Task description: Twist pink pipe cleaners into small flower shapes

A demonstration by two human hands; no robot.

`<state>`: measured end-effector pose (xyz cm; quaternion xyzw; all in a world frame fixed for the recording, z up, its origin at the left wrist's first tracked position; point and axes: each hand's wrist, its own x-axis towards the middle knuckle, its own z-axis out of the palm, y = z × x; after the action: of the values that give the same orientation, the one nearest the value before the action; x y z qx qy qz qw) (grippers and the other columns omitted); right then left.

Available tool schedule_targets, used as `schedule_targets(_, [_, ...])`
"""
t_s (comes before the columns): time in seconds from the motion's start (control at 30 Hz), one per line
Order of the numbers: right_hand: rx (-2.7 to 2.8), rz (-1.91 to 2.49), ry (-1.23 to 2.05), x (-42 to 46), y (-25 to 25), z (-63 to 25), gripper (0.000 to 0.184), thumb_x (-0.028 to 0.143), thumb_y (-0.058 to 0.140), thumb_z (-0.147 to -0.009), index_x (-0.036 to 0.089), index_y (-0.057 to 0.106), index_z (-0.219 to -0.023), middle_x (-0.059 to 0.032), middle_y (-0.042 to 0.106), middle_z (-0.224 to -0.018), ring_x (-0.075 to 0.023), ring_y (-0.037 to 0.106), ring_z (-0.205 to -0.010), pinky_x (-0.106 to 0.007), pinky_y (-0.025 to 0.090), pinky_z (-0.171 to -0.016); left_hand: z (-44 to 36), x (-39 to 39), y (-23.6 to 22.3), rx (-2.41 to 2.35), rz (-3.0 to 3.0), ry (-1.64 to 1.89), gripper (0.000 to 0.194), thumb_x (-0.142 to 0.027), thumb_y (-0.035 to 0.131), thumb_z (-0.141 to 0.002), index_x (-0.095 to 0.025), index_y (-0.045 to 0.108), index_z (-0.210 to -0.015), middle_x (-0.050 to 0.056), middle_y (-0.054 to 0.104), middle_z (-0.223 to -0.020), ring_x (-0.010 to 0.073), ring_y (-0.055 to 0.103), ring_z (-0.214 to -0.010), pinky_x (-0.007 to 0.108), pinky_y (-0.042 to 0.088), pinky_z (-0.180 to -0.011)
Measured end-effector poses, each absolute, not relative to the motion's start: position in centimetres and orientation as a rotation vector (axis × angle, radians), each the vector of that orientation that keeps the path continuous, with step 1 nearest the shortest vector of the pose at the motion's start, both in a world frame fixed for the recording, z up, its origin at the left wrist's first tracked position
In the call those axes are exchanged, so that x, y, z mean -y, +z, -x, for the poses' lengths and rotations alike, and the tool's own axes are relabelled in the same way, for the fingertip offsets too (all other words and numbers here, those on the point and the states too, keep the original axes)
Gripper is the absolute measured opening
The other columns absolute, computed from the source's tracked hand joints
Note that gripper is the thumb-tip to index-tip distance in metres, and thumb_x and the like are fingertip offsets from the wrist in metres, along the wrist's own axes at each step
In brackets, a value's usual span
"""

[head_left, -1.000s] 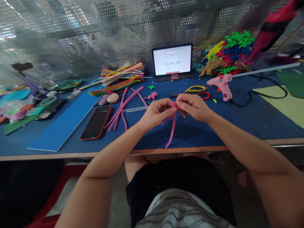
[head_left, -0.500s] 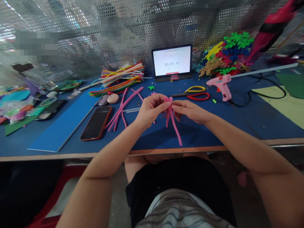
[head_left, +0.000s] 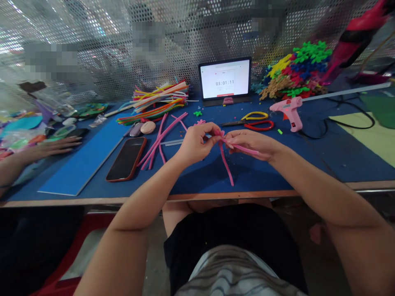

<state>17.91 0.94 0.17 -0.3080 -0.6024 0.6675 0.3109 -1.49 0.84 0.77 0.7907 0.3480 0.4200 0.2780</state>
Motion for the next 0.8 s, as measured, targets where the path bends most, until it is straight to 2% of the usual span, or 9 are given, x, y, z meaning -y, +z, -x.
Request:
schedule_targets(0.1, [1.642,0.755,1.716,-0.4,0.4,-17.9,0.015,0.027,0.067,-0.074,0.015,0.060,-0.068,0.0011,0.055,-0.069,-0.0086,0.048,-0.063,-0.020,0.041,-0.060,1.3,-1.0,0.6,-0.800,-1.975,1.159,0.016,-0.030,0.068,-0.077,-0.016,0.061,-0.077,0.001,0.063,-0.077,0.0096,0.057,-0.069,0.020,0.046,-0.062])
schedule_targets(0.17, [1.731,0.730,1.622,-0.1,0.4,-17.8,0.023,0.037,0.066,-0.080,0.015,0.062,-0.072,-0.0001,0.058,-0.072,-0.0089,0.049,-0.064,-0.020,0.039,-0.060,1.2,-1.2,0.4,-0.700,-1.818,1.169,0.021,-0.035,0.071,-0.076,-0.017,0.061,-0.077,0.001,0.063,-0.078,0.0090,0.058,-0.067,0.021,0.048,-0.063])
schedule_targets(0.3, [1.955,0.684,1.262,0.1,0.2,-17.7,0.036,0.048,0.055,-0.088,0.015,0.062,-0.075,-0.0005,0.058,-0.068,-0.0093,0.047,-0.059,-0.022,0.036,-0.057,1.1,-1.4,0.2,-0.569,-1.666,1.202,0.028,-0.039,0.076,-0.072,-0.017,0.059,-0.075,0.002,0.067,-0.087,0.0118,0.063,-0.081,0.025,0.051,-0.077])
schedule_targets(0.4, [2.118,0.657,0.668,0.0,-0.1,-17.6,0.029,0.038,0.054,-0.091,0.017,0.057,-0.071,0.0007,0.055,-0.064,-0.0099,0.046,-0.059,-0.023,0.035,-0.058,1.0,-1.5,-0.1,-0.585,-1.618,1.197,0.028,-0.040,0.074,-0.074,-0.018,0.060,-0.083,0.003,0.068,-0.092,0.0114,0.063,-0.086,0.025,0.051,-0.081])
schedule_targets(0.5, [2.217,0.701,-0.063,0.1,-0.4,-17.7,0.022,0.025,0.049,-0.092,0.016,0.058,-0.074,-0.0026,0.059,-0.070,-0.0128,0.049,-0.066,-0.026,0.035,-0.062,0.8,-1.4,-0.3,-0.657,-1.578,1.185,0.035,-0.045,0.073,-0.074,-0.017,0.059,-0.091,0.002,0.067,-0.087,0.0095,0.062,-0.077,0.022,0.051,-0.071])
schedule_targets(0.63, [2.282,0.819,-0.670,0.9,-0.4,-17.4,0.027,0.018,0.044,-0.094,0.018,0.060,-0.073,-0.0032,0.061,-0.069,-0.0146,0.047,-0.067,-0.029,0.029,-0.059,0.5,-1.1,-0.4,-0.759,-1.646,1.205,0.037,-0.049,0.072,-0.073,-0.015,0.057,-0.076,-0.002,0.059,-0.067,0.0064,0.054,-0.059,0.018,0.046,-0.057])
schedule_targets(0.73, [2.315,0.811,-0.753,1.3,-0.6,-17.1,0.025,0.015,0.045,-0.093,0.018,0.060,-0.073,-0.0024,0.062,-0.069,-0.0144,0.049,-0.067,-0.030,0.027,-0.057,0.5,-1.0,-0.4,-0.802,-1.676,1.257,0.034,-0.046,0.072,-0.074,-0.015,0.056,-0.072,-0.003,0.056,-0.062,0.0062,0.052,-0.056,0.018,0.044,-0.055])
schedule_targets(0.8, [2.308,0.820,-0.583,1.3,-0.8,-17.0,0.020,0.020,0.048,-0.093,0.018,0.060,-0.077,-0.0020,0.065,-0.073,-0.0139,0.052,-0.068,-0.028,0.029,-0.057,0.6,-0.9,-0.3,-0.801,-1.700,1.271,0.032,-0.044,0.071,-0.075,-0.016,0.056,-0.072,-0.003,0.055,-0.062,0.0059,0.051,-0.055,0.018,0.043,-0.054])
